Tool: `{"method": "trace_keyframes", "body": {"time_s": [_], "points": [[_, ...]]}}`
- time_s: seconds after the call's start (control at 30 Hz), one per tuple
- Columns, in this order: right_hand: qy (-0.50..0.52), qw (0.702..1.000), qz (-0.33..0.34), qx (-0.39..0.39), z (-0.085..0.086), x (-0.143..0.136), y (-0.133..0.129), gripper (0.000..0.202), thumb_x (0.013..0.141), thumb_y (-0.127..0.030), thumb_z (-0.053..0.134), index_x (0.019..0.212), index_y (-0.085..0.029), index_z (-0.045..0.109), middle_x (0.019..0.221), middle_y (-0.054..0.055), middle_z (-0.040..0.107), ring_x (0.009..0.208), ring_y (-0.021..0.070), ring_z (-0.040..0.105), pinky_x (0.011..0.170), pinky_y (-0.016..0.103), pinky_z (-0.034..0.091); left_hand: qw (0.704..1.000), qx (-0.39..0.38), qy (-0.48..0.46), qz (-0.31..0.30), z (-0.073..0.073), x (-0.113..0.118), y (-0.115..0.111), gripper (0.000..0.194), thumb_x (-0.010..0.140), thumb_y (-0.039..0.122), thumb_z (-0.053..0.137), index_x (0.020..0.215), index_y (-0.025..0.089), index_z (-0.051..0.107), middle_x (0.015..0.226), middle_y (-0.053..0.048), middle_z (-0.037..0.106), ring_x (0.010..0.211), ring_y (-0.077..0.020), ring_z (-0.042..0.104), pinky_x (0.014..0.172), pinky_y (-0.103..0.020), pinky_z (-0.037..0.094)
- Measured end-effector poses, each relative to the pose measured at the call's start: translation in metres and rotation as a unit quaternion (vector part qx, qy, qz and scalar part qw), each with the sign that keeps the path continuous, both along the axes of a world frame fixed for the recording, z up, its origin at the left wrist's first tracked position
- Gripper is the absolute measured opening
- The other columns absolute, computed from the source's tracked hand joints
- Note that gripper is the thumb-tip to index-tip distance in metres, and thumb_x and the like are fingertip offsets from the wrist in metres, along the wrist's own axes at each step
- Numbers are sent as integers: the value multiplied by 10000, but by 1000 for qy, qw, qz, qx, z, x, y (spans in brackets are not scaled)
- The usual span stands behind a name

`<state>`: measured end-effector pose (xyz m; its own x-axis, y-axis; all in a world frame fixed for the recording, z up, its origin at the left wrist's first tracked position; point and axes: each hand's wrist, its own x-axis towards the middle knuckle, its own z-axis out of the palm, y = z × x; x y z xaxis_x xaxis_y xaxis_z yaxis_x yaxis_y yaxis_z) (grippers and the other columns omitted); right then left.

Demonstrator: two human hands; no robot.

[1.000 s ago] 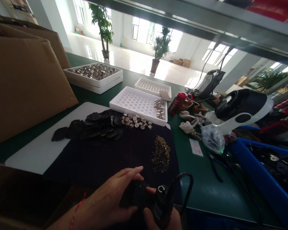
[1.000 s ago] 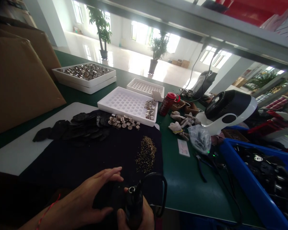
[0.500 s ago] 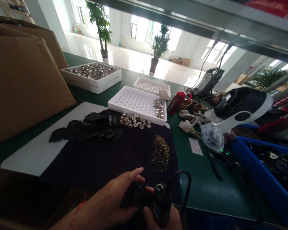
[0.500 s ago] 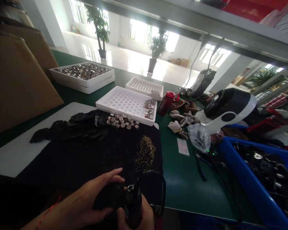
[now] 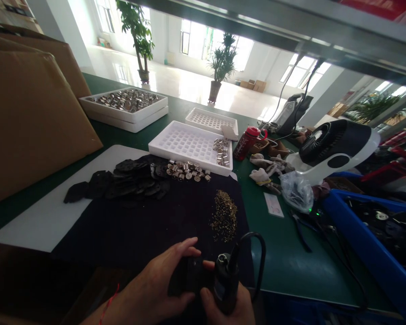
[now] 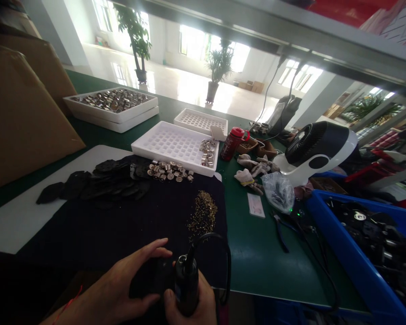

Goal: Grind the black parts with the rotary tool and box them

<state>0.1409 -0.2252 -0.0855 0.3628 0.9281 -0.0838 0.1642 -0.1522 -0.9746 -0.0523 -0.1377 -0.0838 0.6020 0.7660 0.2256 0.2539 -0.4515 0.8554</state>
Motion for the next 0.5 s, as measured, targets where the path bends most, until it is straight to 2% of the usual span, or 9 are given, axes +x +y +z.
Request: {"method": "trace_keyframes", "body": {"time_s": [0.17,0.3,0.4,0.5], "points": [[5,1000,-10,-21,4,-2,1,442,737,-557,865,1038,-233,852,844,90,808,863,314,784,841,404,662,1000,0,-22,11,-14,0,-2,1055,701,51,697,1611,422,314,1384,18,724,1212,-228,745,1127,-337,560],[16,999,-12,-47,5,-3,1,498,718,-602,877,1054,-237,847,647,61,720,836,345,783,694,391,668,1000,-13,-10,6,-18,-3,-4,1097,686,42,702,1625,430,289,1419,19,712,1249,-238,731,1160,-367,538],[22,998,-9,-57,8,-4,3,515,709,-612,884,1065,-241,846,669,65,726,863,350,782,682,387,667,1000,-16,-3,5,-19,-3,-4,1090,699,42,705,1628,433,289,1427,17,709,1259,-244,728,1176,-386,528],[15,999,-8,-39,13,-3,4,519,690,-623,895,1039,-242,846,833,94,788,933,352,780,775,409,674,1000,-3,-12,10,-18,-2,-4,1080,695,47,717,1618,424,301,1405,12,722,1234,-247,743,1171,-391,538]]}}
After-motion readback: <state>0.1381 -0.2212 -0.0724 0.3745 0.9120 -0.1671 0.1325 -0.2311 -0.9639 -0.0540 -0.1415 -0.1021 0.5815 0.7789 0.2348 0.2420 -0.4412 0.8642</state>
